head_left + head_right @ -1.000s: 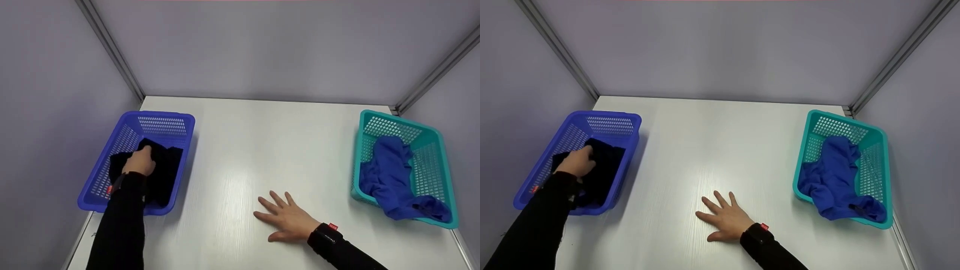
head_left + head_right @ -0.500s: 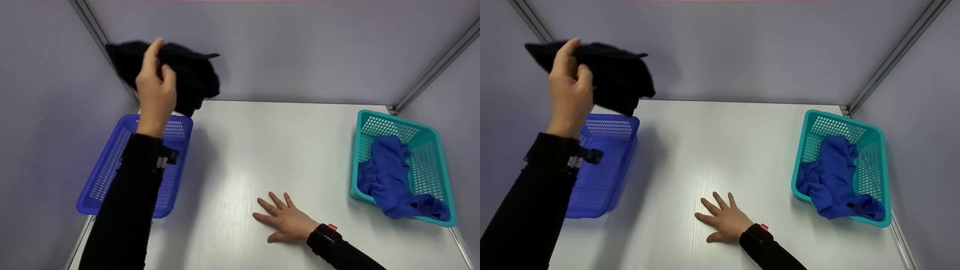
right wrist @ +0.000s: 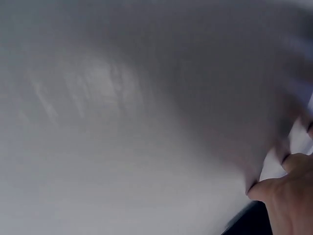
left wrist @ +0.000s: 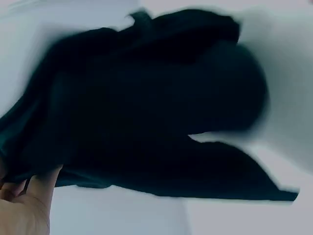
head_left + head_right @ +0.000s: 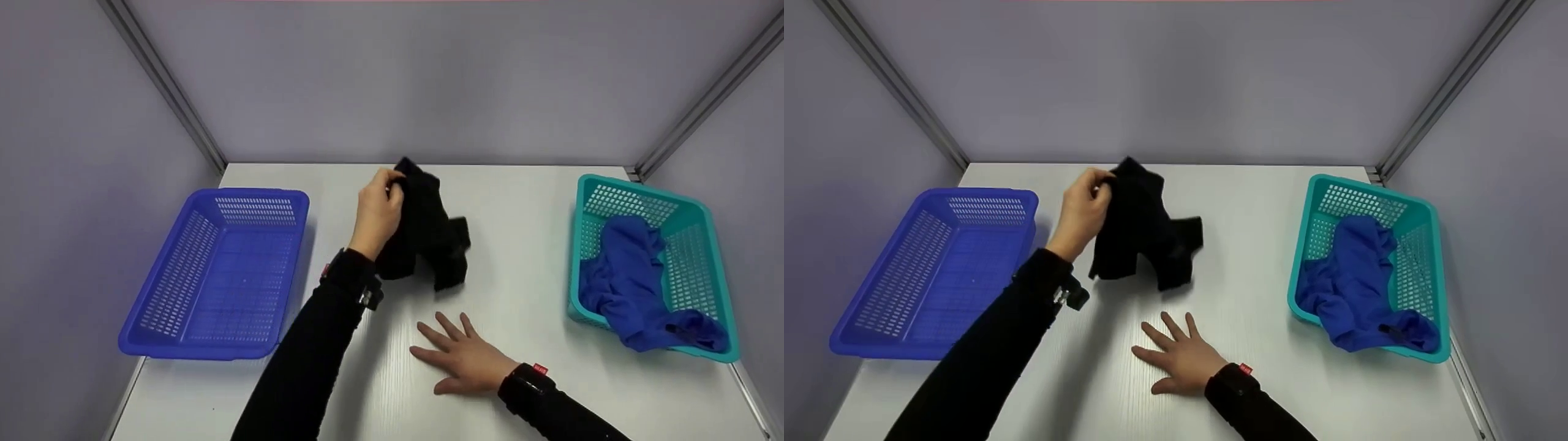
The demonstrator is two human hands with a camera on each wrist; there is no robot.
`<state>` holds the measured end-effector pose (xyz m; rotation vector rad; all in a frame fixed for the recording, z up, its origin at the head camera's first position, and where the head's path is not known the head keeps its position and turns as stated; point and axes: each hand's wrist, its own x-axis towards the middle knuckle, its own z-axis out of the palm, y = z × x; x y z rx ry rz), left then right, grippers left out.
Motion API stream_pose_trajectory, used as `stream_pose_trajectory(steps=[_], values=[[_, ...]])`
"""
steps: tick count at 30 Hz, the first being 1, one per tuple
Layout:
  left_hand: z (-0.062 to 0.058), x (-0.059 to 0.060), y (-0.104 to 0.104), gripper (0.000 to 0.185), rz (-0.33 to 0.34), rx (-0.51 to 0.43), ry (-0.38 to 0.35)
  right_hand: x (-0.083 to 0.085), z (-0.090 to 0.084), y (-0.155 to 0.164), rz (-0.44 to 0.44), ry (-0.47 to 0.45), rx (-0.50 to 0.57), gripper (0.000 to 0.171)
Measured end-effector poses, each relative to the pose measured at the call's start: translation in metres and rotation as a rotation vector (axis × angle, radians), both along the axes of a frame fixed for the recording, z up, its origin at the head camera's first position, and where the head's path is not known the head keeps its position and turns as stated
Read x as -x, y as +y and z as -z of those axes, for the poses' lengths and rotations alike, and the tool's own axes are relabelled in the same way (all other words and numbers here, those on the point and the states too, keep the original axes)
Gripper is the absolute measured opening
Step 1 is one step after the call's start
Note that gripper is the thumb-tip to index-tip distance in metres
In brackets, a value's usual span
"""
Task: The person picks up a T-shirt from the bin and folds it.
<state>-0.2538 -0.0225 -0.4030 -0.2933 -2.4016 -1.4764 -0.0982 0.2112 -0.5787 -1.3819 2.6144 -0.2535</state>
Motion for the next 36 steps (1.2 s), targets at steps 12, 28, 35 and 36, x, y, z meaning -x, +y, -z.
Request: stream_pose_trajectory(steps=[12, 28, 35, 36], values=[[0.091, -0.034, -0.018, 0.008, 0.059, 0.509, -0.159, 0.002, -0.003, -0.002, 0.015, 0.013, -0.023, 0.072], [0.069, -0.058, 0.011, 0.018, 0.296, 0.446, 0.156, 0.056, -0.015, -0.004, 0.688, 0.210, 0.253, 0.077], [0.055, -0.053, 0.009, 0.029, 0.256, 0.018, -0.024, 0.060, -0.009, 0.000, 0.656, 0.285, 0.259, 0.024], [0.054, -0.053, 0.006, 0.029, 0.235, -0.026, -0.029, 0.061, -0.011, 0.003, 0.684, 0.264, 0.290, 0.019]])
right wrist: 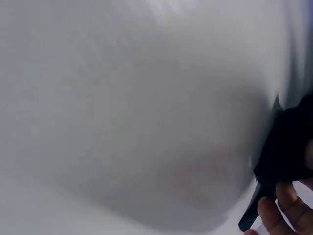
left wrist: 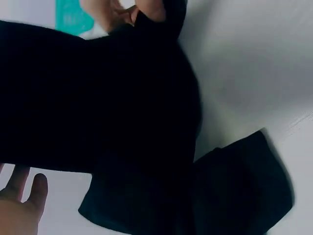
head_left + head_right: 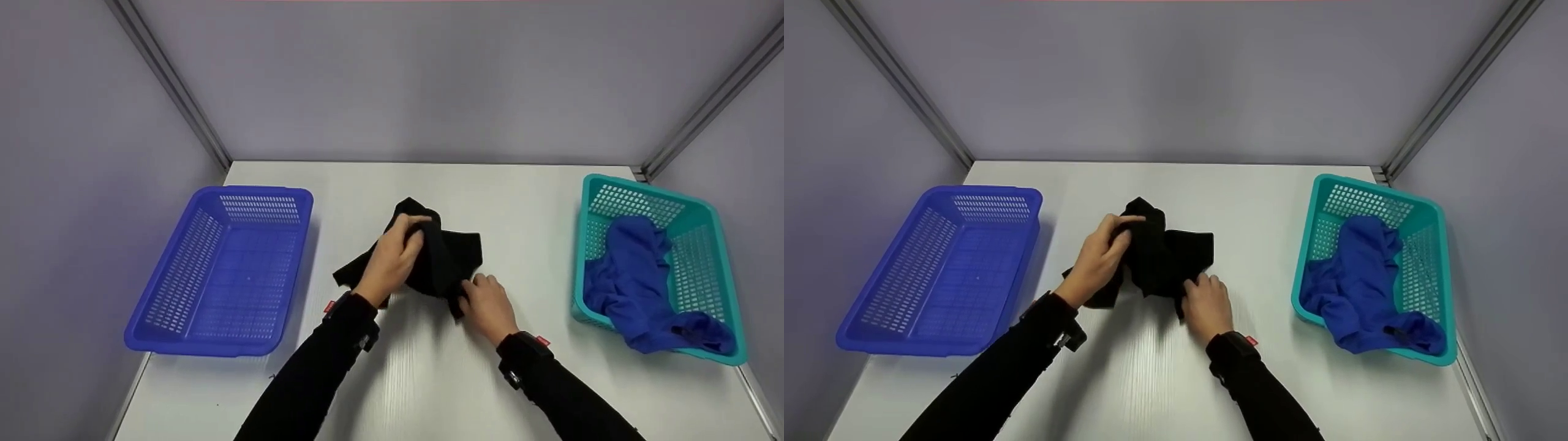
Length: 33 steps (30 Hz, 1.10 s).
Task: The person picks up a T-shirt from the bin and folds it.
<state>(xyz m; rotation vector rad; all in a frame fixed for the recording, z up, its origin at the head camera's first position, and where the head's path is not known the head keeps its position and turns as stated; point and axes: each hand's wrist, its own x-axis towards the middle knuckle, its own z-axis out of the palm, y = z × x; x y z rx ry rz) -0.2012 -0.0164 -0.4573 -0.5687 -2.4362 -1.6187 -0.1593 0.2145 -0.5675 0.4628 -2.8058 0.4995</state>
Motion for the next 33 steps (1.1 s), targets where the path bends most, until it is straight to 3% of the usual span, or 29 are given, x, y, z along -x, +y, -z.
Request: stream_pose_trajectory(steps=[5, 8, 13, 17, 21, 28, 30, 33], values=[[-0.001, 0.003, -0.017, 0.012, -0.136, -0.173, -0.029, 0.010, -0.024, 0.017, 0.137, -0.085, 0.360, 0.009], [0.000, 0.005, -0.025, 0.017, -0.207, -0.250, -0.051, 0.015, -0.048, 0.025, 0.192, -0.121, 0.574, 0.006], [-0.003, 0.009, -0.032, 0.030, -0.305, -0.469, -0.155, 0.015, -0.084, 0.027, 0.159, -0.113, 0.729, 0.010], [-0.009, 0.016, -0.037, 0.030, -0.442, -0.622, -0.179, 0.016, -0.103, 0.025, 0.072, -0.026, 0.663, 0.014], [-0.019, 0.023, -0.046, 0.026, -0.545, -0.635, -0.123, 0.020, -0.111, 0.027, -0.045, 0.020, 0.538, 0.024], [-0.040, 0.026, -0.056, 0.019, -0.568, -0.569, 0.012, 0.021, -0.124, 0.036, -0.261, -0.057, 0.229, 0.061], [-0.046, 0.027, -0.059, 0.019, -0.565, -0.594, 0.034, 0.021, -0.125, 0.037, -0.283, -0.009, 0.191, 0.056], [-0.053, 0.030, -0.062, 0.023, -0.572, -0.659, 0.057, 0.024, -0.126, 0.041, -0.217, 0.123, 0.264, 0.034]])
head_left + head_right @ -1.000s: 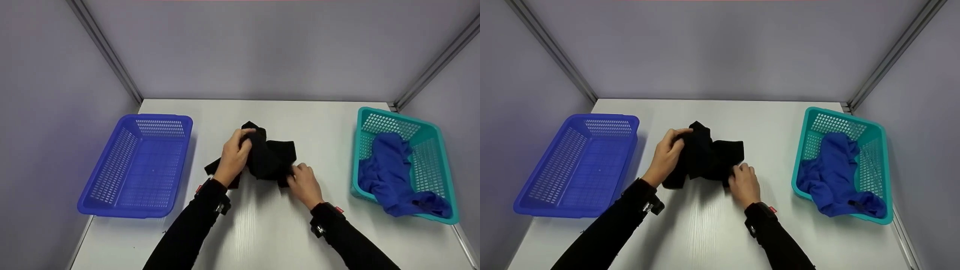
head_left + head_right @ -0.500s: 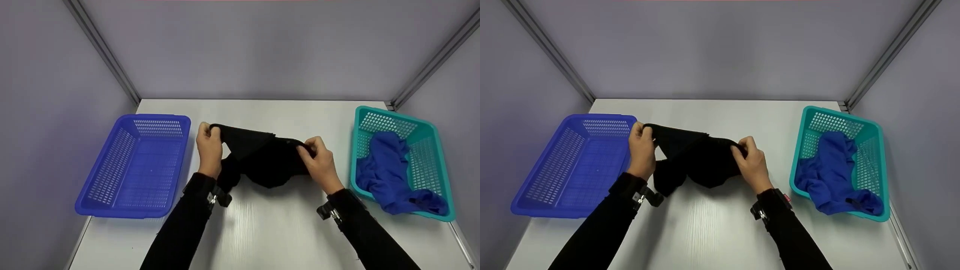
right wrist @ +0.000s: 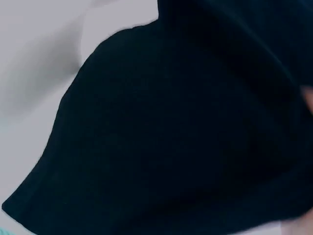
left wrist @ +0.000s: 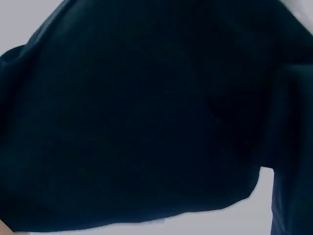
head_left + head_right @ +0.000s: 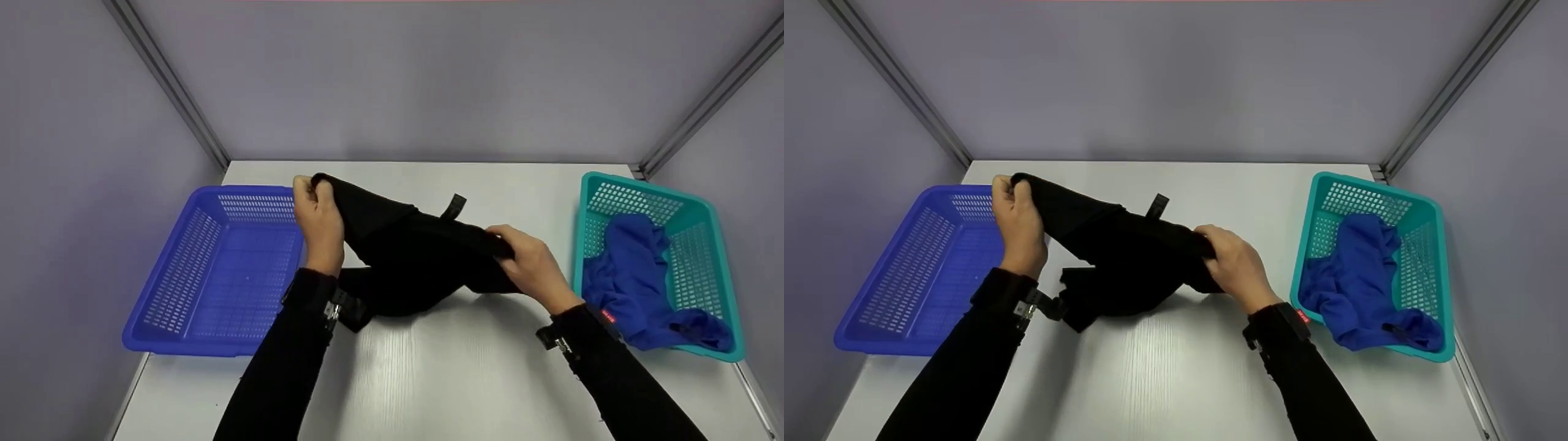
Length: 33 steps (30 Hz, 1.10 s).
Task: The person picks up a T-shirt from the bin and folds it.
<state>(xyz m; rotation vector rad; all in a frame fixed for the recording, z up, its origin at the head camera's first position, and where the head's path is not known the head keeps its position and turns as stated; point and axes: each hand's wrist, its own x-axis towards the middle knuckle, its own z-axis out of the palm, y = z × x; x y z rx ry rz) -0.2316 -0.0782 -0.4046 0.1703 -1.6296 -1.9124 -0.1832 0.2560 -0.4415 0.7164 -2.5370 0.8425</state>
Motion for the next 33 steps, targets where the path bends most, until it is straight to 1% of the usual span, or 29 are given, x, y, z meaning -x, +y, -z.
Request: stream_pose_trajectory(steps=[2, 4, 6, 8, 9, 10, 11, 12, 13, 15, 16, 17, 18, 20, 21, 22, 23, 24, 25, 26, 27, 28, 29, 31, 33], values=[[-0.006, 0.001, -0.002, 0.025, -0.001, -0.031, 0.019, 0.003, -0.003, 0.004, 0.078, 0.096, 0.078, 0.020], [-0.012, 0.001, -0.004, 0.024, -0.003, -0.022, 0.023, 0.008, -0.009, 0.007, 0.157, 0.166, 0.109, 0.010], [-0.020, -0.001, -0.005, 0.020, -0.023, 0.065, 0.021, 0.013, -0.018, 0.009, 0.229, 0.211, 0.077, 0.008], [-0.029, -0.004, -0.006, 0.020, -0.053, 0.180, 0.034, 0.019, -0.033, 0.009, 0.302, 0.194, 0.025, 0.013], [-0.034, -0.006, -0.005, 0.020, -0.067, 0.227, 0.050, 0.023, -0.041, 0.010, 0.335, 0.161, 0.009, 0.015], [-0.039, -0.007, -0.005, 0.020, -0.068, 0.260, 0.081, 0.026, -0.050, 0.009, 0.360, 0.103, 0.006, 0.018], [-0.044, -0.009, -0.005, 0.021, -0.059, 0.276, 0.115, 0.030, -0.059, 0.009, 0.360, 0.006, 0.045, 0.021], [-0.050, -0.010, -0.004, 0.023, -0.036, 0.273, 0.153, 0.034, -0.068, 0.008, 0.343, -0.118, 0.121, 0.024], [-0.055, -0.011, -0.004, 0.024, -0.001, 0.249, 0.197, 0.039, -0.075, 0.007, 0.309, -0.238, 0.218, 0.026], [-0.065, -0.013, -0.001, 0.024, 0.067, 0.171, 0.258, 0.048, -0.089, 0.004, 0.220, -0.471, 0.473, 0.030], [-0.071, -0.014, -0.001, 0.024, 0.086, 0.137, 0.285, 0.051, -0.094, 0.002, 0.179, -0.567, 0.598, 0.030], [-0.076, -0.015, 0.000, 0.025, 0.089, 0.107, 0.303, 0.055, -0.099, 0.000, 0.135, -0.644, 0.720, 0.029], [-0.082, -0.017, 0.001, 0.025, 0.084, 0.077, 0.319, 0.058, -0.102, -0.003, 0.082, -0.685, 0.816, 0.026], [-0.097, -0.020, 0.001, 0.020, 0.061, 0.026, 0.391, 0.066, -0.108, -0.010, -0.047, -0.723, 0.942, 0.018], [-0.105, -0.023, 0.001, 0.018, 0.046, 0.013, 0.436, 0.070, -0.111, -0.014, -0.109, -0.729, 0.986, 0.015], [-0.113, -0.026, 0.001, 0.015, 0.033, 0.014, 0.494, 0.073, -0.113, -0.017, -0.171, -0.736, 1.033, 0.013], [-0.120, -0.030, 0.003, 0.013, 0.033, 0.008, 0.549, 0.077, -0.115, -0.020, -0.229, -0.750, 1.076, 0.012], [-0.125, -0.034, 0.005, 0.011, 0.033, 0.028, 0.607, 0.081, -0.115, -0.021, -0.272, -0.762, 1.110, 0.013], [-0.127, -0.038, 0.008, 0.011, 0.034, 0.074, 0.668, 0.084, -0.116, -0.021, -0.300, -0.779, 1.142, 0.013], [-0.126, -0.043, 0.014, 0.012, 0.047, 0.130, 0.706, 0.087, -0.114, -0.019, -0.293, -0.788, 1.156, 0.014], [-0.122, -0.048, 0.021, 0.012, 0.061, 0.199, 0.735, 0.089, -0.112, -0.016, -0.270, -0.806, 1.167, 0.014], [-0.114, -0.052, 0.029, 0.010, 0.083, 0.282, 0.757, 0.091, -0.109, -0.011, -0.227, -0.826, 1.171, 0.015], [-0.104, -0.057, 0.039, 0.008, 0.115, 0.369, 0.767, 0.093, -0.104, -0.004, -0.168, -0.851, 1.164, 0.016], [-0.075, -0.064, 0.059, 0.004, 0.212, 0.553, 0.772, 0.093, -0.091, 0.012, -0.036, -0.898, 1.136, 0.020], [-0.040, -0.073, 0.081, 0.004, 0.313, 0.742, 0.729, 0.091, -0.076, 0.030, 0.089, -0.945, 1.081, 0.026]])
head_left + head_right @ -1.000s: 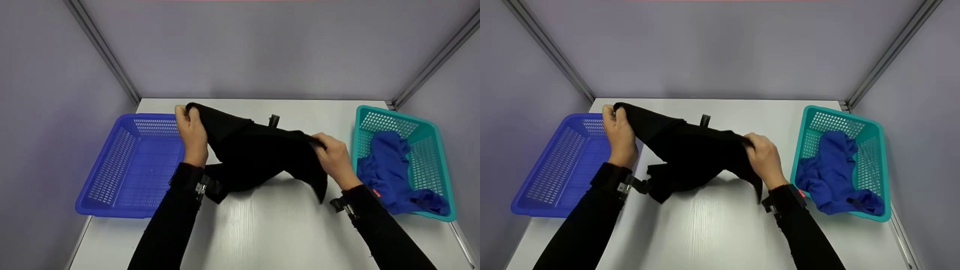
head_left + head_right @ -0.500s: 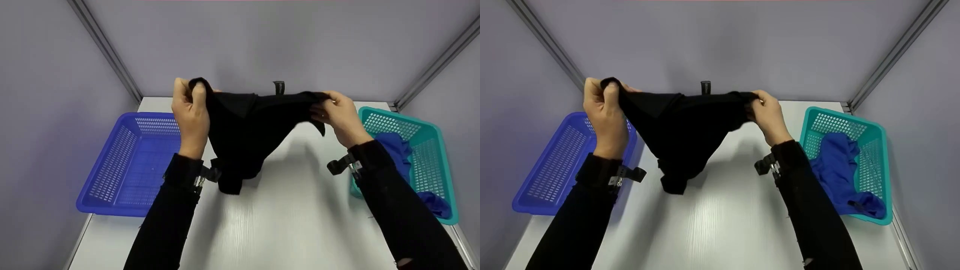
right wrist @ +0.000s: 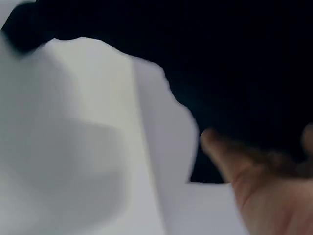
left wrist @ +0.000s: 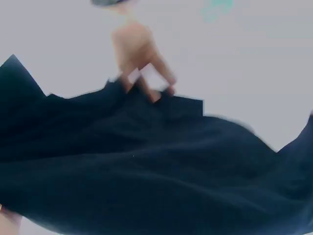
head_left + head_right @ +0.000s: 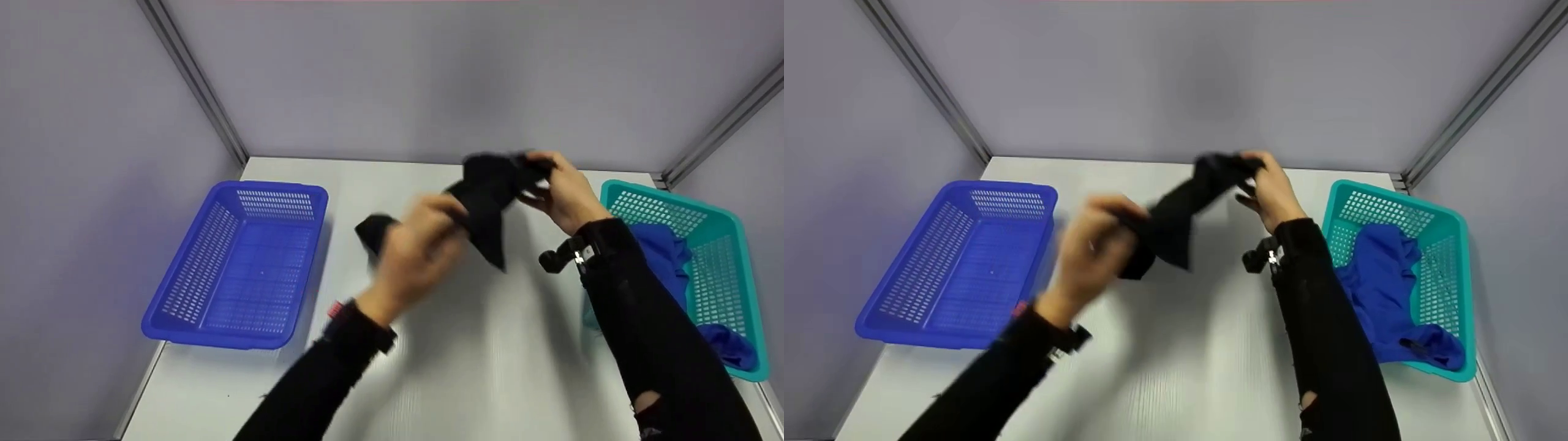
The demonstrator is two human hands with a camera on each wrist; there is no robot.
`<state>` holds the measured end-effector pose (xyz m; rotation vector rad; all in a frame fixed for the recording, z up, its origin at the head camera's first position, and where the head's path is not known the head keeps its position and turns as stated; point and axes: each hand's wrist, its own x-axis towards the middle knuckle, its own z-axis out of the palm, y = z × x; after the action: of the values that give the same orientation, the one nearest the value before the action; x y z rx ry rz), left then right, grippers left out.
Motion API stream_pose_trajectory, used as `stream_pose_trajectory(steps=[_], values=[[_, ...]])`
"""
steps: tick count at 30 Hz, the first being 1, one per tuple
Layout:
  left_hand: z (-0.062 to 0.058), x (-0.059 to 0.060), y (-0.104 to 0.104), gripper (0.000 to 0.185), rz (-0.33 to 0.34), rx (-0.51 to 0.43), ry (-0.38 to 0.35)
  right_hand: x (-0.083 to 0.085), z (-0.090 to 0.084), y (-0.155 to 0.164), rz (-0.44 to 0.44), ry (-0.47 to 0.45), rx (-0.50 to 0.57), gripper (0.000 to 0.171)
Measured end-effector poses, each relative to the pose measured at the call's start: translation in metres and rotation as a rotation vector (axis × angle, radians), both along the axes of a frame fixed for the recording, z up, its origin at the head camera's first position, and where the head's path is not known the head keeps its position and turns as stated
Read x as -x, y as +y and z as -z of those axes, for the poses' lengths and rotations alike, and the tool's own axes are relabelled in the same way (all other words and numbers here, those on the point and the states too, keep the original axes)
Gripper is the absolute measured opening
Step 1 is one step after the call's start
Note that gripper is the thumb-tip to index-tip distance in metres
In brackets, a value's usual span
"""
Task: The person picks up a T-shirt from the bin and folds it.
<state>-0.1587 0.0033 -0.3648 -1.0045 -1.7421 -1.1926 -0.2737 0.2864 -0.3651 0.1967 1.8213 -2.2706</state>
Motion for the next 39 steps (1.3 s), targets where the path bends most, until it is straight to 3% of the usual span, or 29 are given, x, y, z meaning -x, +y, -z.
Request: stream_pose_trajectory(steps=[3, 5, 7, 10, 13, 15, 17, 20, 24, 27, 30, 36, 39], values=[[0.055, -0.016, 0.032, 0.011, 0.010, 0.322, -0.073, -0.007, 0.023, 0.025, 0.021, -0.092, -0.118, 0.035], [0.086, -0.027, 0.052, 0.016, 0.032, 0.521, -0.146, -0.013, 0.035, 0.039, -0.017, -0.118, -0.192, 0.048], [0.110, -0.038, 0.067, 0.019, 0.111, 0.698, -0.246, -0.017, 0.044, 0.048, -0.069, -0.118, -0.260, 0.058], [0.133, -0.048, 0.079, 0.032, 0.241, 0.950, -0.360, -0.022, 0.055, 0.054, -0.155, -0.071, -0.390, 0.064], [0.144, -0.046, 0.079, 0.045, 0.294, 1.108, -0.370, -0.028, 0.065, 0.045, -0.232, 0.019, -0.627, 0.063], [0.148, -0.037, 0.072, 0.044, 0.234, 1.105, -0.341, -0.034, 0.075, 0.033, -0.298, 0.127, -0.826, 0.060], [0.154, -0.021, 0.059, 0.042, 0.103, 1.037, -0.352, -0.047, 0.091, 0.019, -0.367, 0.241, -1.021, 0.054], [0.168, 0.005, 0.029, 0.052, -0.081, 0.975, -0.507, -0.074, 0.121, -0.004, -0.493, 0.328, -1.196, 0.051], [0.196, 0.021, -0.015, 0.069, -0.277, 1.093, -0.665, -0.116, 0.155, -0.030, -0.693, 0.289, -1.297, 0.064], [0.208, 0.022, -0.037, 0.070, -0.381, 1.144, -0.606, -0.135, 0.171, -0.037, -0.754, 0.328, -1.387, 0.068], [0.206, 0.022, -0.051, 0.061, -0.451, 1.123, -0.489, -0.140, 0.182, -0.033, -0.718, 0.401, -1.474, 0.065], [0.182, 0.022, -0.077, 0.016, -0.527, 1.104, -0.201, -0.135, 0.185, -0.013, -0.614, 0.379, -1.458, 0.062], [0.164, 0.015, -0.089, 0.014, -0.522, 1.047, -0.069, -0.131, 0.184, -0.005, -0.588, 0.337, -1.436, 0.063]])
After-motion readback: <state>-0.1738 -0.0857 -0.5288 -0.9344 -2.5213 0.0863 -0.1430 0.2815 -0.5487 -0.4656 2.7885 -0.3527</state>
